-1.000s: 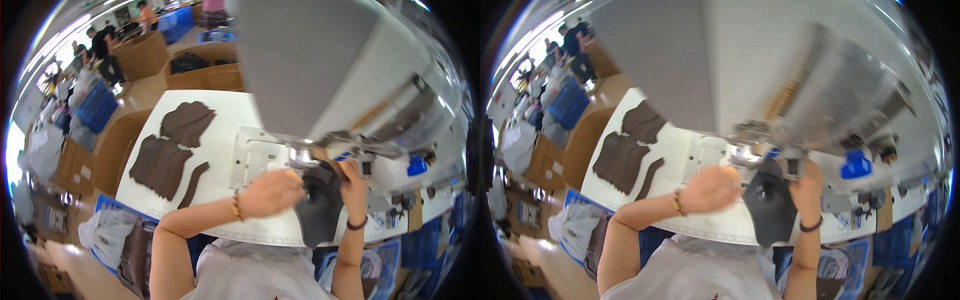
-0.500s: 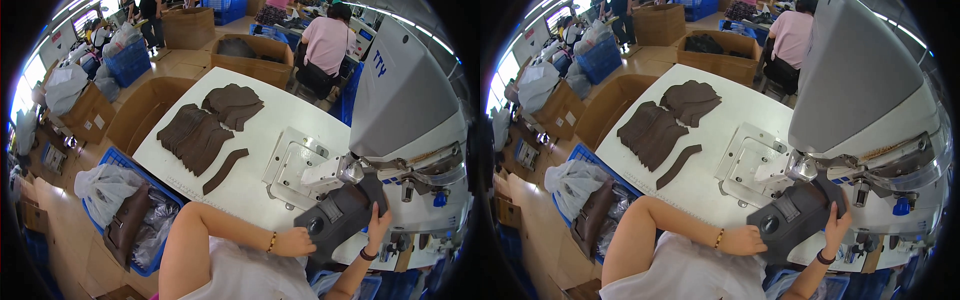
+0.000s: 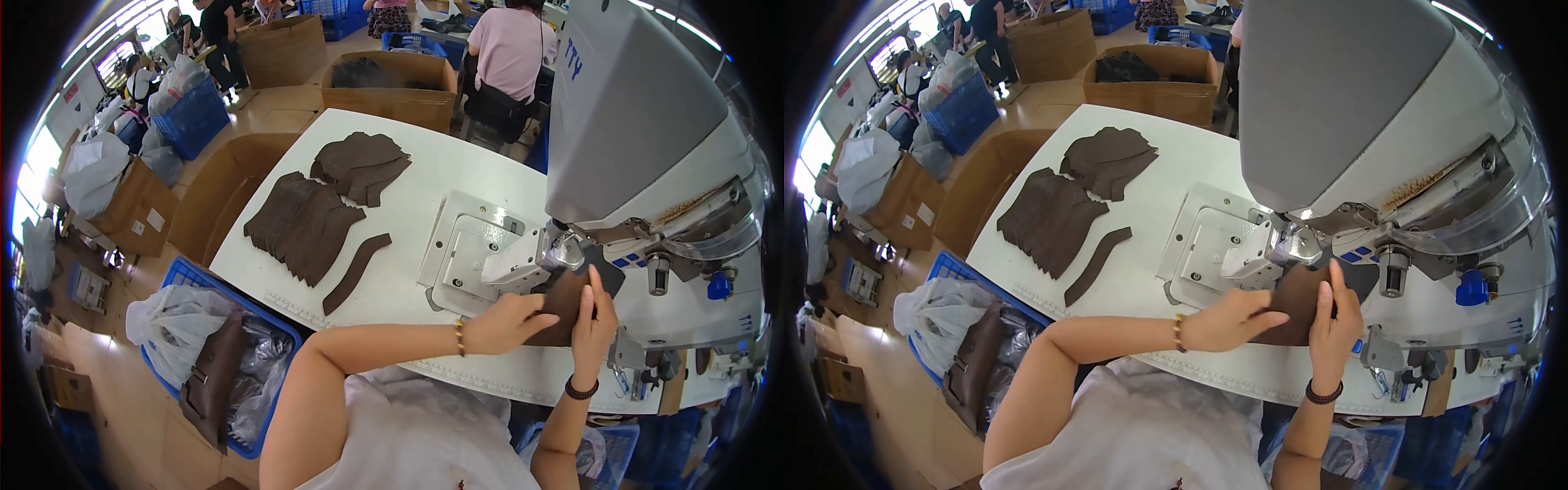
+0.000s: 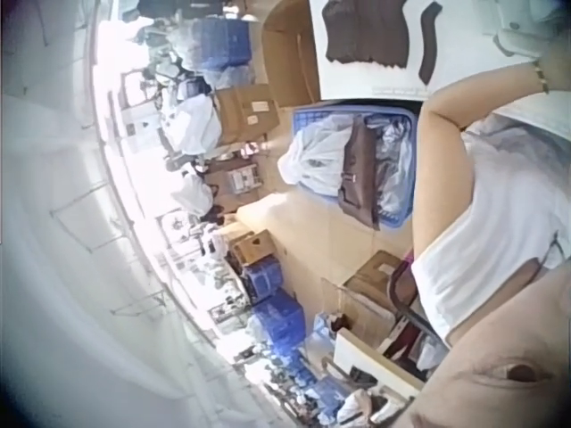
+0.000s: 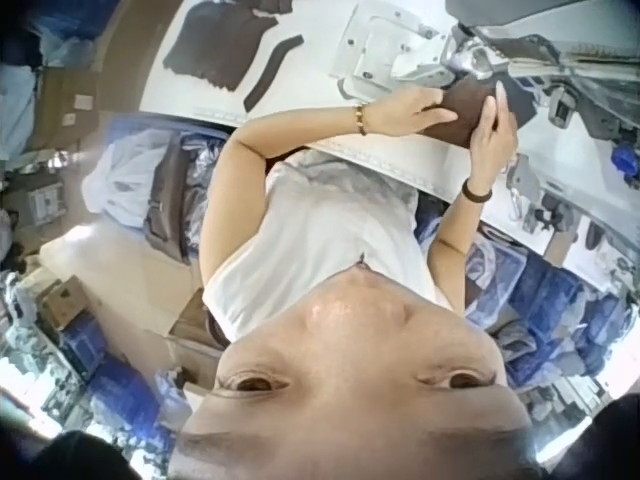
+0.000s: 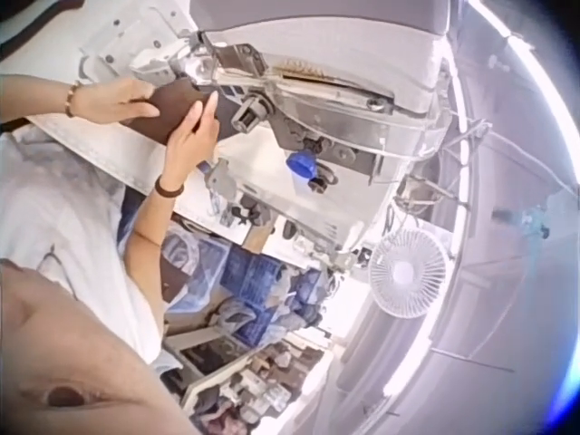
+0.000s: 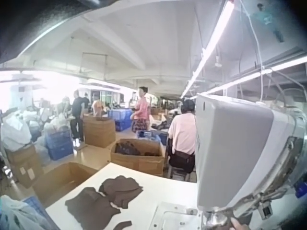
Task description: Using an industrial sewing machine to stitch together components of a leather shoe upper.
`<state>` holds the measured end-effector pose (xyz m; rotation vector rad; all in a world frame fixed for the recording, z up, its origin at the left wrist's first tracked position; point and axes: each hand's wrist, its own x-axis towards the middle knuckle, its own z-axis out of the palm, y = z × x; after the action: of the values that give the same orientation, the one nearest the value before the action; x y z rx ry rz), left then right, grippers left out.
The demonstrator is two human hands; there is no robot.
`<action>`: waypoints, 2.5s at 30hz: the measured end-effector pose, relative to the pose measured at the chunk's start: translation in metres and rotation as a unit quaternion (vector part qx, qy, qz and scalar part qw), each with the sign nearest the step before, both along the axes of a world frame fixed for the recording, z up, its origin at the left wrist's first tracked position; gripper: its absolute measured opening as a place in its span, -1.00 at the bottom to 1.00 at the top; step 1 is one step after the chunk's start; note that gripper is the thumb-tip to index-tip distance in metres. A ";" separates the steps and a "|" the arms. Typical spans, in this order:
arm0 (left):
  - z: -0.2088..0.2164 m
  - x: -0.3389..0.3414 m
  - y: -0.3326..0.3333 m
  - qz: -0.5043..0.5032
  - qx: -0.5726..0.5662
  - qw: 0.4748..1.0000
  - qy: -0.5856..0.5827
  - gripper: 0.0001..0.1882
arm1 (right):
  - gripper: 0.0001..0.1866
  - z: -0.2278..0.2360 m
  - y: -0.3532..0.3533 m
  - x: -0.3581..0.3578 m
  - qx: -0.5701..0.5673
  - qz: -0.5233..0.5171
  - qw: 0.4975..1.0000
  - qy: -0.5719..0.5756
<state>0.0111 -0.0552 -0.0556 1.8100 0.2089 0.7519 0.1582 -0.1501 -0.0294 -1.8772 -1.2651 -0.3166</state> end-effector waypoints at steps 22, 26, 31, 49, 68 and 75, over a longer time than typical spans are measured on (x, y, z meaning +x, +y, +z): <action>-0.019 -0.107 0.106 0.030 -0.161 0.985 0.057 -0.53 | -0.71 0.019 0.023 0.017 0.105 0.086 0.989 0.067; 0.014 -0.068 0.074 -0.019 0.009 1.000 -0.009 -0.35 | -0.75 0.010 0.020 0.023 0.098 0.082 0.987 0.096; 0.029 -0.029 0.049 0.176 0.474 0.861 -0.058 -0.63 | -0.80 0.006 0.021 0.025 0.105 0.087 0.982 0.131; 0.039 -0.013 0.054 0.104 0.597 0.792 -0.072 -0.75 | -0.75 0.018 0.019 0.021 0.081 0.072 0.993 0.052; 0.053 -0.008 0.054 0.131 0.617 0.776 -0.037 -0.69 | -0.69 -0.077 0.060 0.114 -0.098 0.200 0.955 0.194; 0.050 -0.005 0.052 0.148 0.612 0.777 -0.029 -0.67 | -0.70 -0.081 0.083 0.129 -0.085 0.275 0.948 0.136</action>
<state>0.0060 -0.0030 -0.0054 3.0216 -0.0962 1.3458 0.2875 -0.0668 -0.1106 -1.5496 -1.5876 0.3479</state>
